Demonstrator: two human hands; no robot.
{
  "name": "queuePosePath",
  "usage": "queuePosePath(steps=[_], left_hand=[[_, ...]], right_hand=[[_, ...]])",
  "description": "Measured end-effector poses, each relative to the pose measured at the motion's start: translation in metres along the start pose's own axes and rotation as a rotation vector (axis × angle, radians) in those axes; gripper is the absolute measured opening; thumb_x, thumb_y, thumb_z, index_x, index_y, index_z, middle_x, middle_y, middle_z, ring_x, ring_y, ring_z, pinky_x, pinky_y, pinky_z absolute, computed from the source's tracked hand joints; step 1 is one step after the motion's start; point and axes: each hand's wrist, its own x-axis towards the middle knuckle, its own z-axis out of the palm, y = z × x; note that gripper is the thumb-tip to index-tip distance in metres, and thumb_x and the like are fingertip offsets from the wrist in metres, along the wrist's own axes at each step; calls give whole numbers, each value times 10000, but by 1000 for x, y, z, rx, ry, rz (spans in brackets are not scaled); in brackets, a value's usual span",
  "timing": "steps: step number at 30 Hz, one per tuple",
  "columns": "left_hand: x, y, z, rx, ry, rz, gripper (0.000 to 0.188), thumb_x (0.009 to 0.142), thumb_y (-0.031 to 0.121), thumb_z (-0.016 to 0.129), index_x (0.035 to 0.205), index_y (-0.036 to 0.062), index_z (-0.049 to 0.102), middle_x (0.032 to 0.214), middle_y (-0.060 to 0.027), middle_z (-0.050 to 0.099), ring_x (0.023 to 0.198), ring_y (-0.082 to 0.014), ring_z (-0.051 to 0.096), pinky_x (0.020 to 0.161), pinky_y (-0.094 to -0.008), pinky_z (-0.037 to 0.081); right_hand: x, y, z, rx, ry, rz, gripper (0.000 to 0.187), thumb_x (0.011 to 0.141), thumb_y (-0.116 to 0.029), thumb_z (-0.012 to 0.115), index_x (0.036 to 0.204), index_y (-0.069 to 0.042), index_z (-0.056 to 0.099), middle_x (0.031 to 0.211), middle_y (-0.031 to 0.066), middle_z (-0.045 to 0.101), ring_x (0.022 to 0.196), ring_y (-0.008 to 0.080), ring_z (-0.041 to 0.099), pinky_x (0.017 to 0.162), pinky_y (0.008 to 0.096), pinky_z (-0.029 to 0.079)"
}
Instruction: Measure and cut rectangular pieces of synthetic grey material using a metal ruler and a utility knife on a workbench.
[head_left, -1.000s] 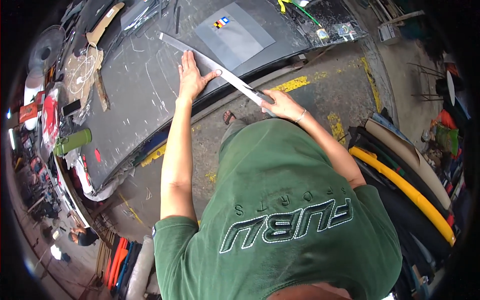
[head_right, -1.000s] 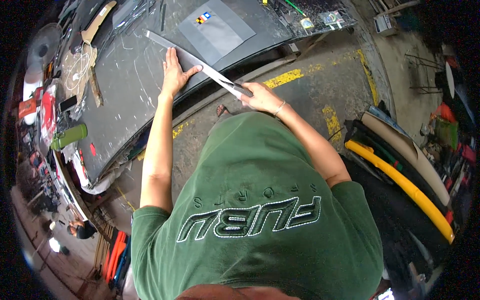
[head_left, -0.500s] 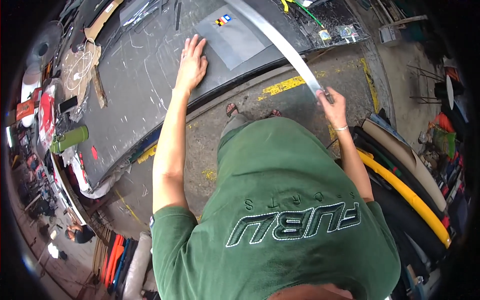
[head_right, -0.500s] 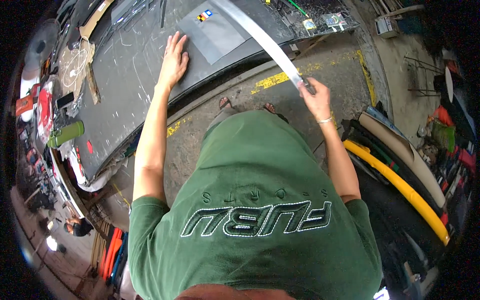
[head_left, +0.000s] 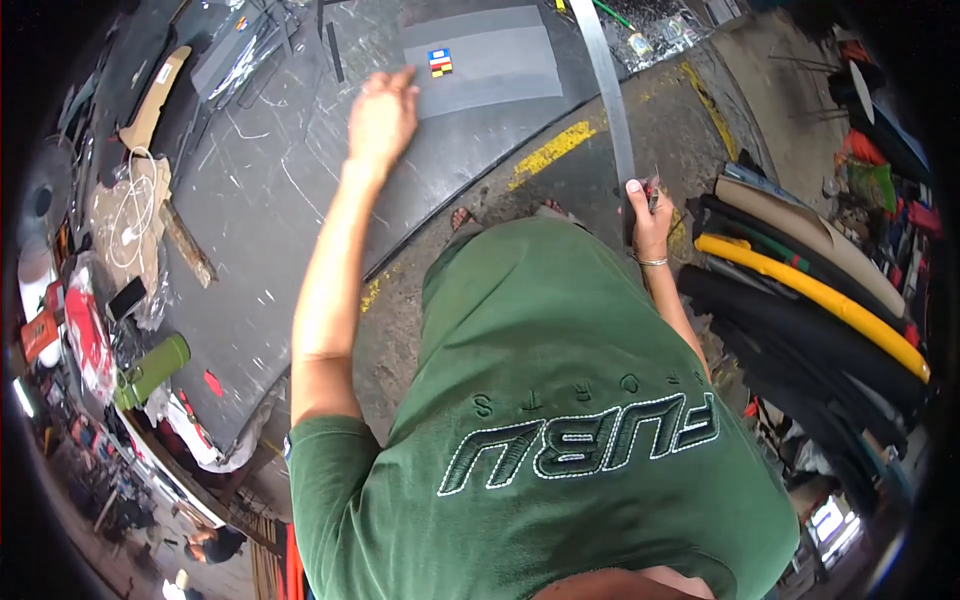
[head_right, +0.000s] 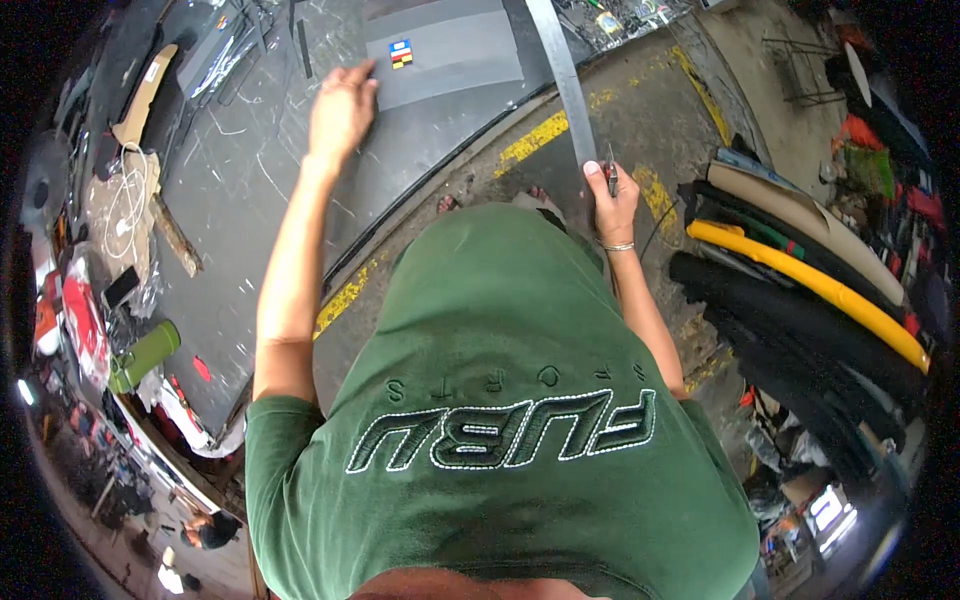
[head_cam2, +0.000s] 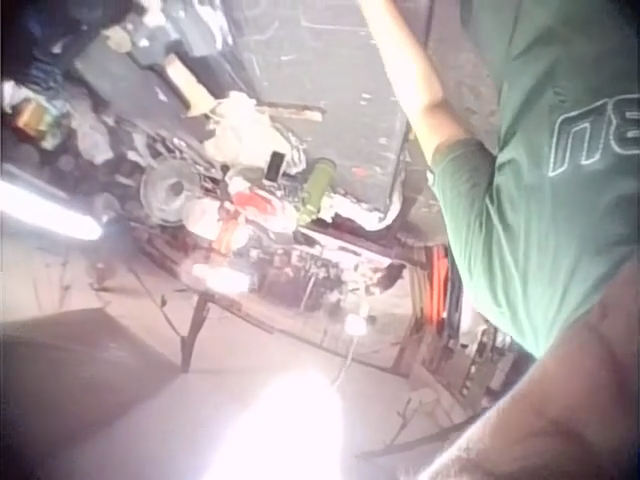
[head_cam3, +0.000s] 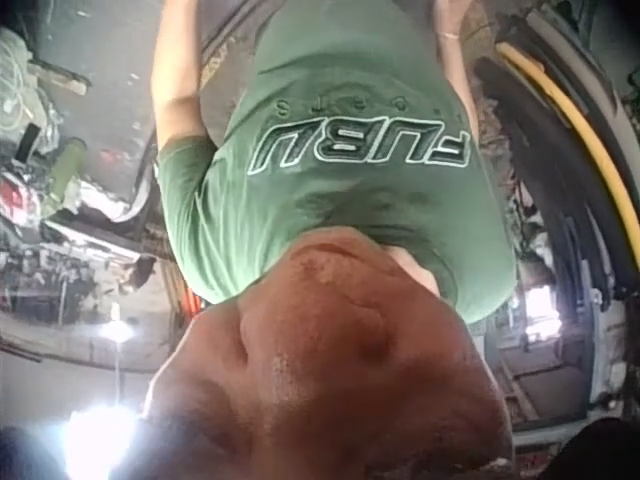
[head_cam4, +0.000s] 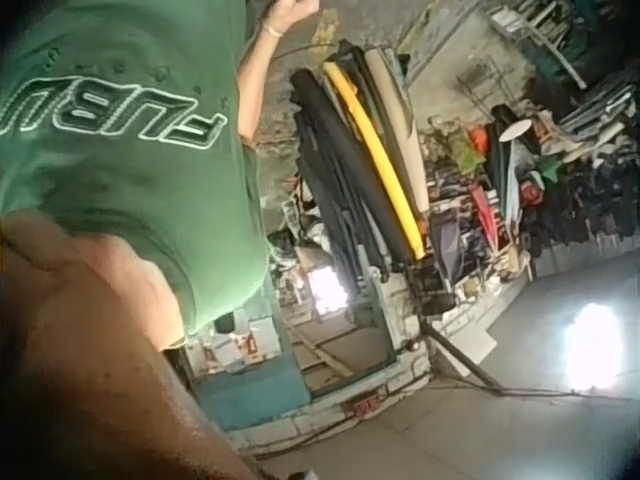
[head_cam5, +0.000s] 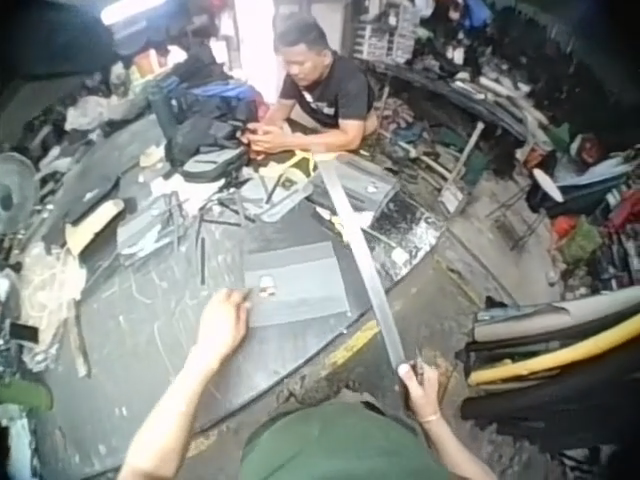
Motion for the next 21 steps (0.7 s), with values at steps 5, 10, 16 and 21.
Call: queuePosePath(steps=[5, 10, 16, 21], left_hand=[[18, -50, -1, 115, -55, 371, 587, 986, 464, 631, 1508, 217, 522, 1576, -78, 470, 1466, -386, 406, 1206, -548, 323], [-4, -42, 25, 88, -165, 243, 708, 948, 579, 624, 1546, 233, 474, 1645, -56, 379, 1538, -375, 281, 1233, -620, 212], [-45, 8, 43, 45, -14, 36, 725, 941, 561, 652, 1530, 170, 491, 1616, -103, 413, 1524, -373, 308, 1229, -617, 211], [-46, 7, 36, -197, 17, -22, 572, 1040, 350, 585, 1532, 88, 460, 1611, -171, 389, 1518, -398, 309, 1248, -577, 182]], right_hand=[[-28, 3, 21, -136, 3, 120, 323, 962, -316, 760, 809, -48, 664, 681, -88, 533, 603, 33, 492, 560, 249, 424], [-36, -9, 52, -185, -54, 173, 299, 972, -324, 742, 926, -29, 727, 708, -63, 588, 609, 41, 542, 563, 246, 465], [-19, -7, 81, -55, -224, 243, 307, 969, -318, 746, 926, -15, 725, 700, -32, 599, 593, 71, 582, 539, 264, 482], [-7, 4, 81, -80, -348, 241, 351, 973, -356, 742, 880, -25, 671, 741, -32, 596, 649, 50, 550, 566, 264, 538]])
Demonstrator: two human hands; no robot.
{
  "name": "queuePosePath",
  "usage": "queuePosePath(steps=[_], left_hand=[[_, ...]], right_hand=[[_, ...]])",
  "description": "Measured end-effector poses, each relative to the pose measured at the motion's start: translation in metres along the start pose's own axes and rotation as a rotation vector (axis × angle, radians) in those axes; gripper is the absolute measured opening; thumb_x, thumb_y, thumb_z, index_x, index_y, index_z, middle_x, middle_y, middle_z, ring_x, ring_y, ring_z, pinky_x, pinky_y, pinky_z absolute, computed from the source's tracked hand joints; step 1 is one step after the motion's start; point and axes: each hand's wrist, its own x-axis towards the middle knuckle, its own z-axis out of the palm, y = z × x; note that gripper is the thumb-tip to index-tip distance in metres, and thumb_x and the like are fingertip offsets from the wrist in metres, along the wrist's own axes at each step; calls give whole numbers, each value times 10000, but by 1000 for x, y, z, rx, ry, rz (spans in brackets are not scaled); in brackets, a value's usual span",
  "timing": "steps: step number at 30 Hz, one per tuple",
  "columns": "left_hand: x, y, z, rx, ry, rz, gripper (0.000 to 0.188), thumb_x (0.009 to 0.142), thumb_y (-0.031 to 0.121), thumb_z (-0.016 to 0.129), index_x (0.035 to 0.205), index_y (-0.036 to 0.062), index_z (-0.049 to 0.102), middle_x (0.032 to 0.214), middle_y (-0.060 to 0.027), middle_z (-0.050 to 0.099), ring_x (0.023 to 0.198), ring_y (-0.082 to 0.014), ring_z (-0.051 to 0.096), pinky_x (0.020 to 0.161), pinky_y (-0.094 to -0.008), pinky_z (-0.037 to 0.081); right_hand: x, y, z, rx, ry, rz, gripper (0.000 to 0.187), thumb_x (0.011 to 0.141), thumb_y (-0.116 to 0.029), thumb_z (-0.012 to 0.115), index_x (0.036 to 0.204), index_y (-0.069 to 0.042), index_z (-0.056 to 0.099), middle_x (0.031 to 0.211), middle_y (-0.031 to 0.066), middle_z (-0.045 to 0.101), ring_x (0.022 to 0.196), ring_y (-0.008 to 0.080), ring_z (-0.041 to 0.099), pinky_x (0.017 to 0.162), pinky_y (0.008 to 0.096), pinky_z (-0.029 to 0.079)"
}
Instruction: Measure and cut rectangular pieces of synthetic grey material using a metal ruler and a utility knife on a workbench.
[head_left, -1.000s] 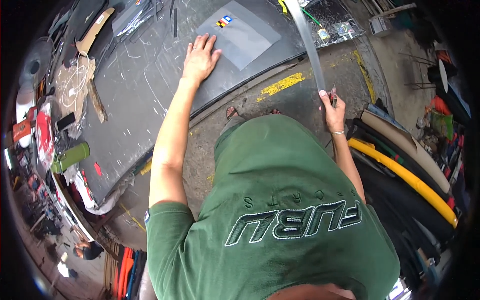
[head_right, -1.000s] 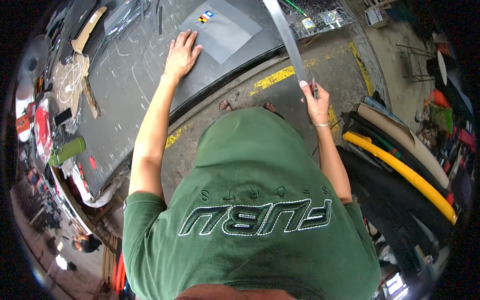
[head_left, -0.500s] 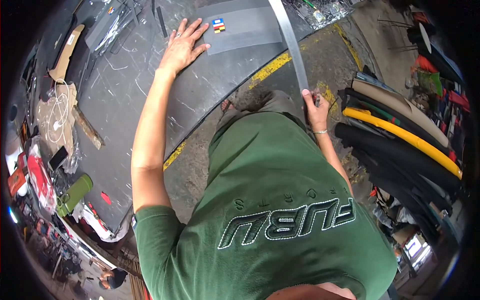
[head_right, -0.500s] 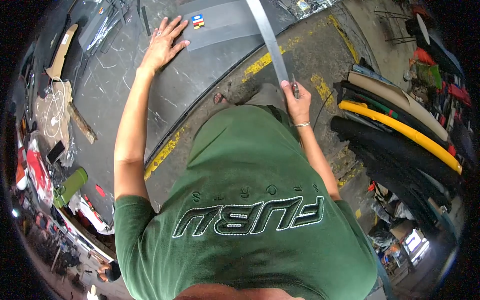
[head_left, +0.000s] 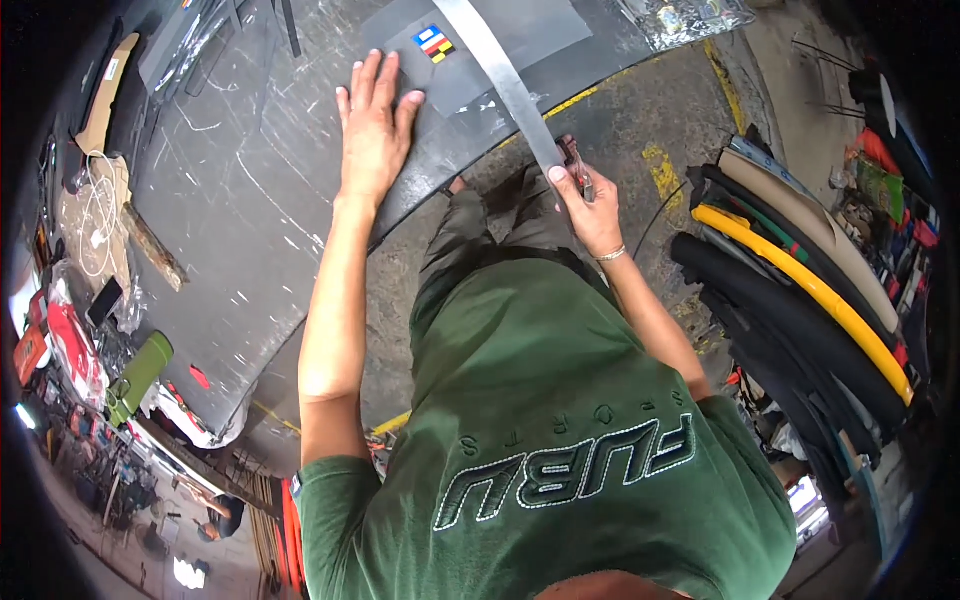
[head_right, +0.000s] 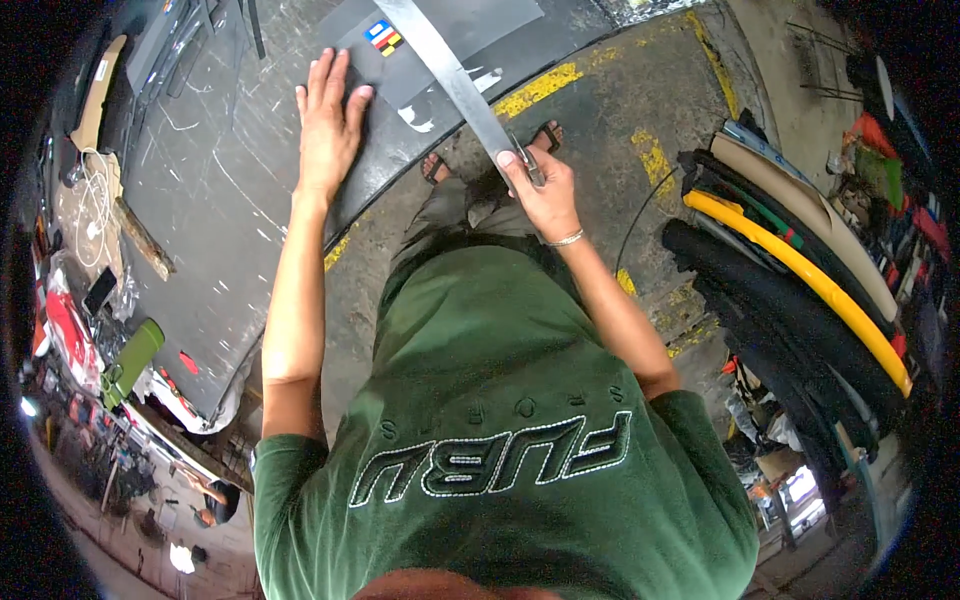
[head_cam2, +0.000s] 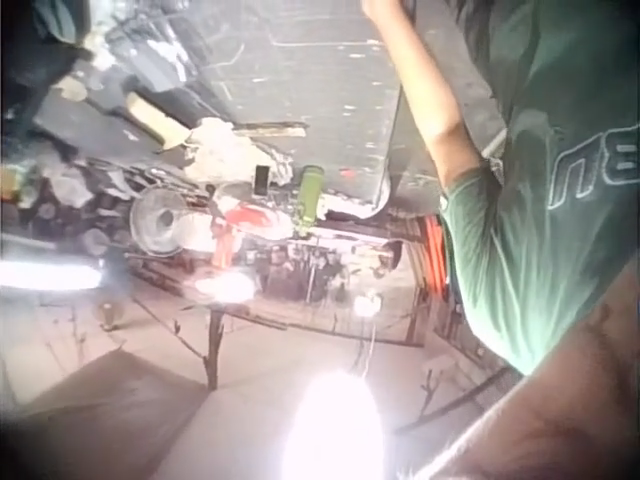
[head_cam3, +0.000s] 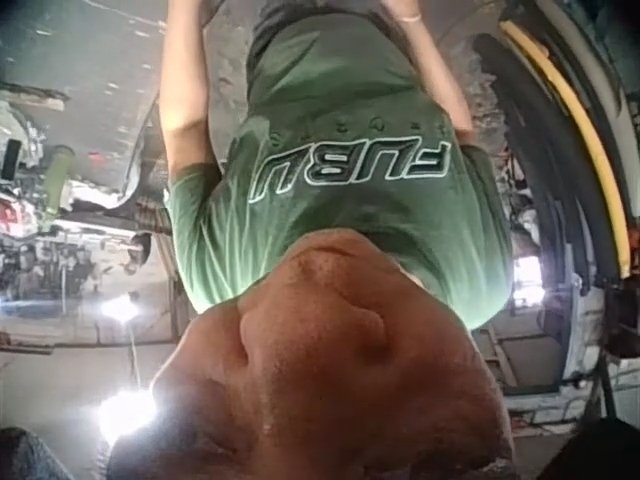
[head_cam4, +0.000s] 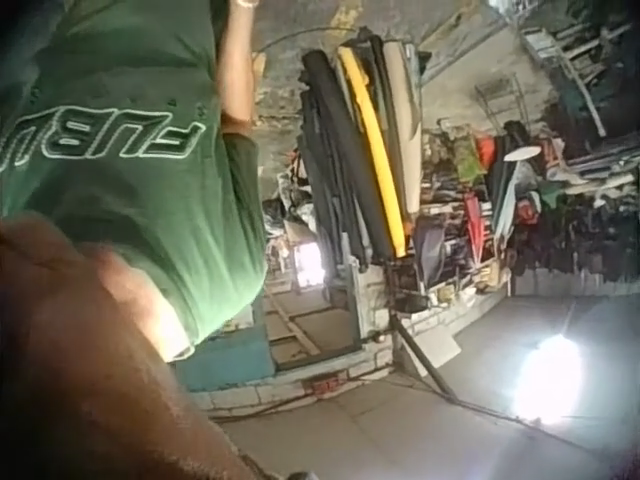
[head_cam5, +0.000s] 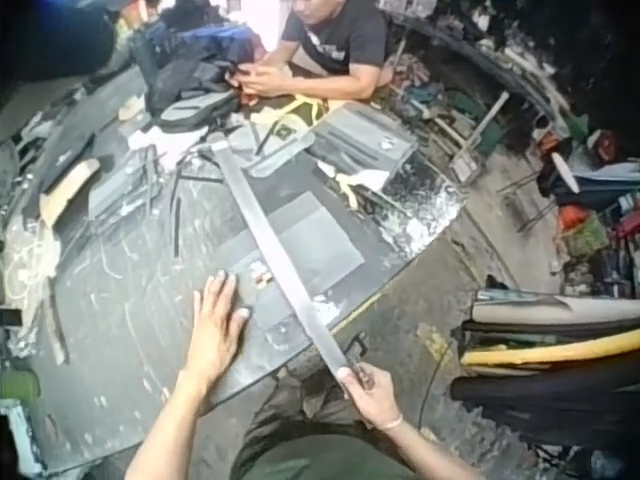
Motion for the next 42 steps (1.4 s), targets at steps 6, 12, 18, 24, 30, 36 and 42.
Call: queuePosePath(steps=[6, 12, 18, 24, 30, 36, 42], left_hand=[[-10, 4, -20, -96, 55, -106, 508, 1069, 224, 538, 1515, 3, 438, 1579, -219, 411, 1449, -390, 419, 1187, -421, 376], [-8, 6, -18, -101, 88, -98, 519, 1084, 237, 520, 1541, 17, 409, 1592, -212, 379, 1445, -377, 430, 1183, -418, 383], [6, 2, -14, -87, 87, -54, 556, 1052, 251, 586, 1534, 31, 414, 1595, -202, 372, 1461, -384, 405, 1178, -436, 399], [21, -2, -4, -18, 13, 62, 624, 990, 360, 674, 1469, 5, 490, 1550, -191, 449, 1476, -380, 387, 1230, -471, 323], [27, -11, 2, 85, -8, 134, 673, 949, 414, 712, 1432, -11, 513, 1528, -188, 465, 1457, -384, 407, 1231, -531, 299], [28, -12, 3, 111, -6, 158, 691, 931, 405, 731, 1433, -14, 506, 1517, -180, 471, 1451, -376, 417, 1224, -536, 307], [28, -11, 4, 111, -1, 154, 664, 945, 379, 714, 1430, -21, 502, 1509, -184, 472, 1448, -371, 420, 1225, -533, 304]], right_hand=[[-7, 3, -9, 18, 17, 18, 361, 981, -338, 739, 856, -13, 642, 736, -23, 592, 634, 63, 546, 558, 270, 512], [-27, 7, -8, -276, 43, -131, 309, 950, -270, 760, 843, -6, 640, 639, 41, 532, 579, 94, 487, 554, 304, 433], [-42, 12, 3, -322, 18, -123, 306, 922, -271, 791, 817, -22, 648, 586, 34, 464, 549, 88, 403, 511, 304, 366], [-35, -10, 15, -347, 40, -98, 340, 919, -290, 796, 797, -20, 630, 579, 60, 421, 548, 99, 376, 504, 320, 346], [-20, -10, 12, -354, -66, 33, 349, 959, -334, 753, 865, -9, 664, 645, 44, 524, 631, 93, 438, 578, 311, 404], [16, -32, 33, -96, -50, 104, 304, 958, -301, 762, 1003, -1, 739, 820, 1, 686, 778, 76, 572, 737, 271, 488], [32, -37, 44, -22, -79, 116, 234, 913, -214, 813, 980, 2, 753, 809, -10, 682, 764, 63, 574, 726, 261, 483]])
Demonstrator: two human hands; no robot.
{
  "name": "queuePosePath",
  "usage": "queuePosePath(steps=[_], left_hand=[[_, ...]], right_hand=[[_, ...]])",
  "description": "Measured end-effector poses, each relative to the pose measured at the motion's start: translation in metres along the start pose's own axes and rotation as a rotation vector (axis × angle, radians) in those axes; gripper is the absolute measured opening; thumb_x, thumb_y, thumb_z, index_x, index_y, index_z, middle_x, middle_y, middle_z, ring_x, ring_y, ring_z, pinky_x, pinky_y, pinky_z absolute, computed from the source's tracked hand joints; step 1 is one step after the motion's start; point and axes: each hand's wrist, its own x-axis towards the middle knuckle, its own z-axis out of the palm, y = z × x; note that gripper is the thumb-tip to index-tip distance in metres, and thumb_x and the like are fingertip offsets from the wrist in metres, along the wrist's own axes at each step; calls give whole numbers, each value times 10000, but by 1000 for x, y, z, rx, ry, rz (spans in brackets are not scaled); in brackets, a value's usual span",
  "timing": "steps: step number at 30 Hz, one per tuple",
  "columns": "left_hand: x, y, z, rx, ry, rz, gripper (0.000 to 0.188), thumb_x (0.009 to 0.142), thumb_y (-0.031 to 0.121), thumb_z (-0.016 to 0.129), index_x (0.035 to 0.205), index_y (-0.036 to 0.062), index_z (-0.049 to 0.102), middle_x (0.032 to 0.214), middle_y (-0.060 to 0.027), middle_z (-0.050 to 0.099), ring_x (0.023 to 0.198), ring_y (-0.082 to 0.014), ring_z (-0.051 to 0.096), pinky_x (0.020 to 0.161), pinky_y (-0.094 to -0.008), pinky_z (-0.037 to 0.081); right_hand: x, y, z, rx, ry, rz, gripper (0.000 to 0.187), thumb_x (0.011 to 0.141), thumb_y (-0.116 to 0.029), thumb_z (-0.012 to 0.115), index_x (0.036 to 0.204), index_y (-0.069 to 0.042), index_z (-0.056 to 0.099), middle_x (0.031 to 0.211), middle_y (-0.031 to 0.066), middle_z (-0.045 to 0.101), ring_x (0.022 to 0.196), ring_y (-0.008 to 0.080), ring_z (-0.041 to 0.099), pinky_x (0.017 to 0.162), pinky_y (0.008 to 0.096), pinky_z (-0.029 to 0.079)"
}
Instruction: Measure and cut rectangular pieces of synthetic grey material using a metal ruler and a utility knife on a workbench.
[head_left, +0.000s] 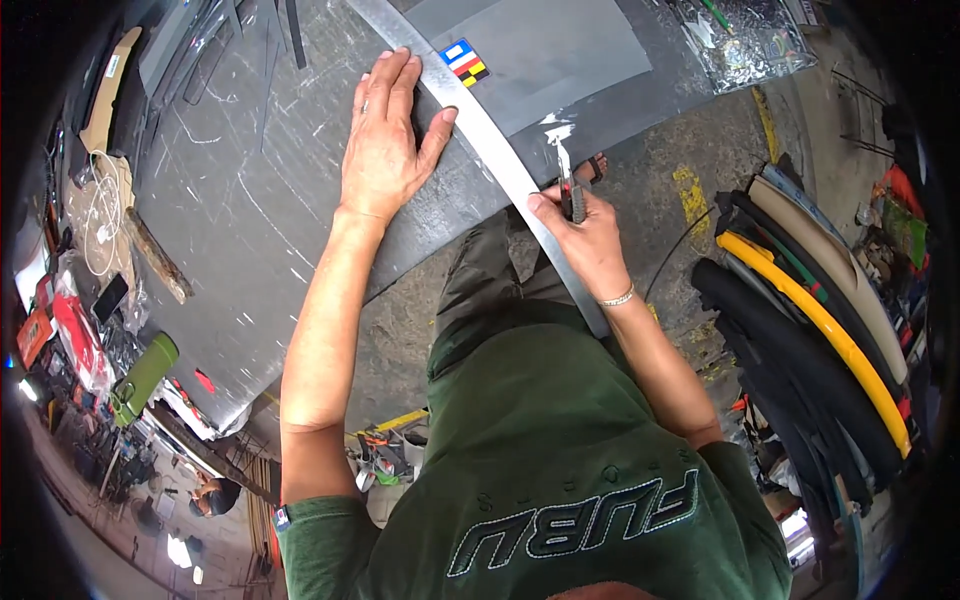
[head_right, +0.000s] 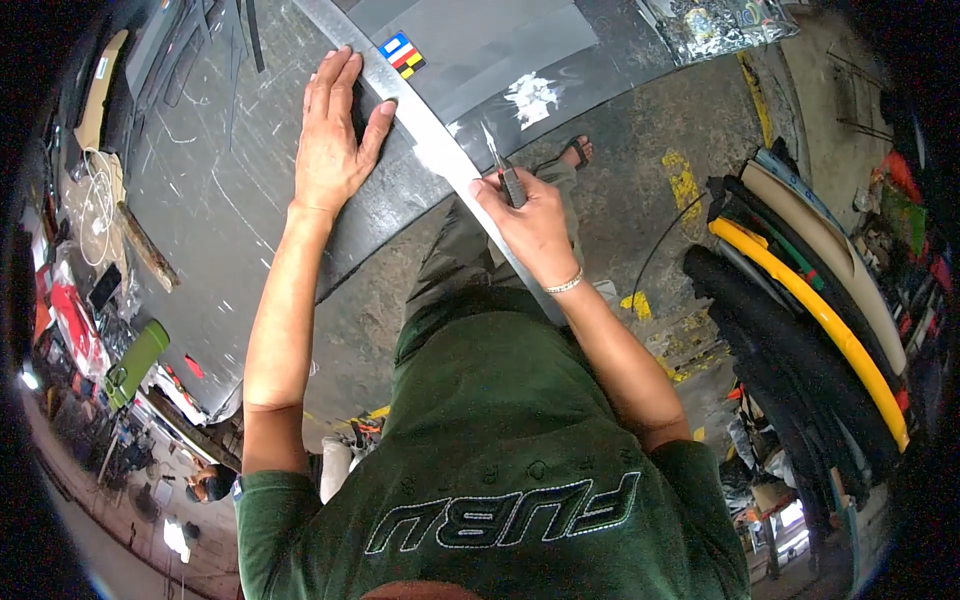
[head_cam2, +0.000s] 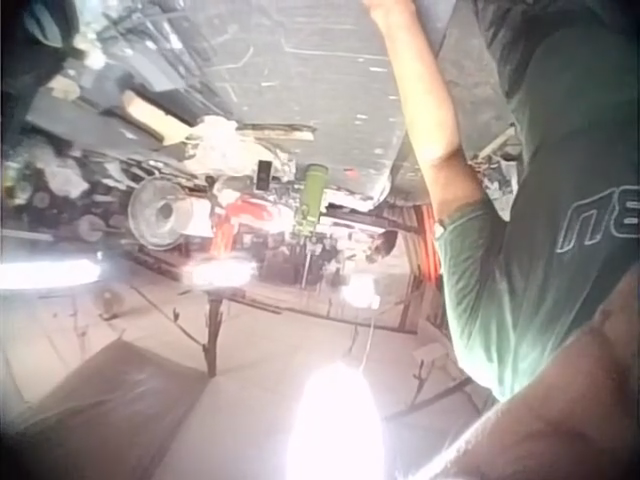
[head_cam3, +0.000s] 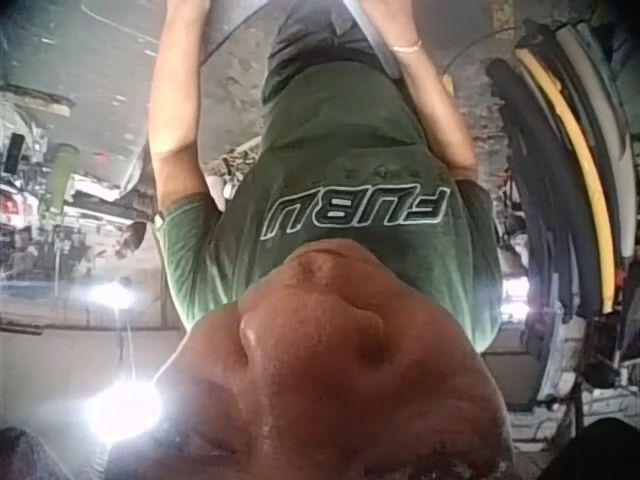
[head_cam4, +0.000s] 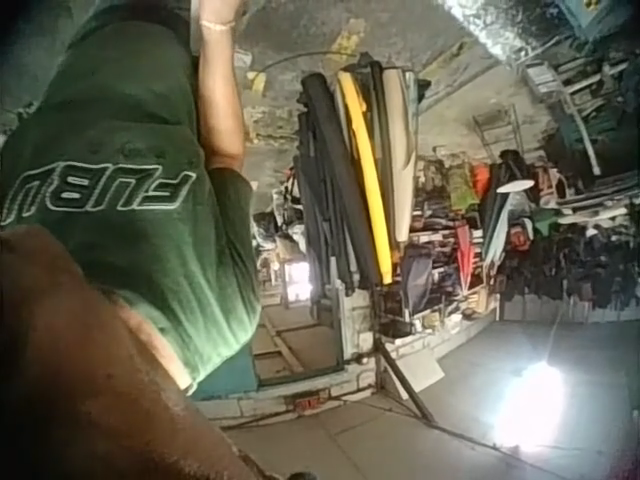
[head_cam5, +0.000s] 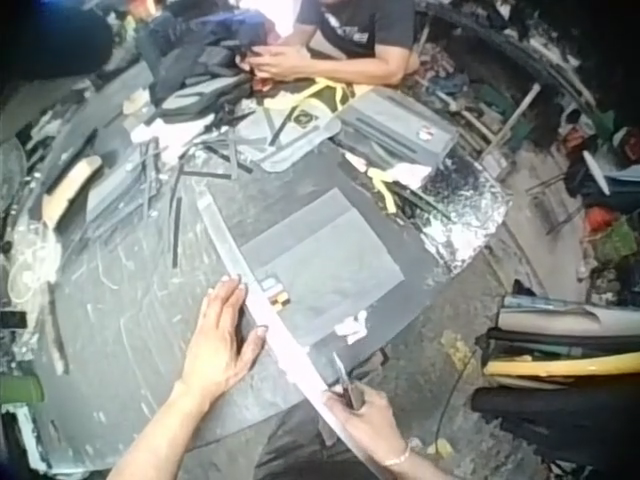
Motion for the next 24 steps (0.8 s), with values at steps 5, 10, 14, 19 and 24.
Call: queuePosePath(steps=[5, 10, 14, 19, 24], left_hand=[[0, 0, 0, 6, 1, -1, 658, 948, 377, 709, 1426, -25, 503, 1500, -188, 478, 1446, -371, 422, 1226, -531, 303], [-1, -1, 0, 10, 0, -3, 665, 955, 384, 704, 1443, -16, 495, 1500, -186, 485, 1448, -369, 421, 1223, -528, 305], [0, -1, 2, 16, 0, -8, 674, 955, 388, 705, 1454, -12, 492, 1504, -184, 486, 1444, -367, 427, 1220, -527, 309], [1, -2, 4, 1, 21, 3, 647, 958, 383, 701, 1436, -15, 522, 1497, -182, 502, 1434, -371, 443, 1218, -514, 318], [3, -1, 0, 25, 20, 16, 695, 930, 401, 730, 1438, -23, 520, 1499, -188, 503, 1433, -369, 445, 1219, -499, 319]], right_hand=[[-3, -9, 3, -14, 22, 11, 225, 901, -203, 826, 950, 5, 756, 762, -15, 660, 714, 60, 560, 681, 256, 473], [-3, -9, 5, -20, 58, -15, 241, 888, -207, 841, 939, 11, 754, 741, -15, 655, 680, 57, 551, 639, 253, 467], [-1, -4, 4, 6, 42, 25, 235, 888, -201, 841, 945, 10, 755, 754, -12, 667, 695, 58, 564, 649, 248, 474], [0, -6, 6, 20, 43, 38, 245, 890, -216, 835, 940, 11, 755, 762, -8, 678, 716, 53, 578, 667, 242, 481], [0, -10, 8, -19, 63, 73, 301, 892, -283, 829, 907, 10, 757, 716, -21, 649, 684, 51, 550, 632, 255, 456]])
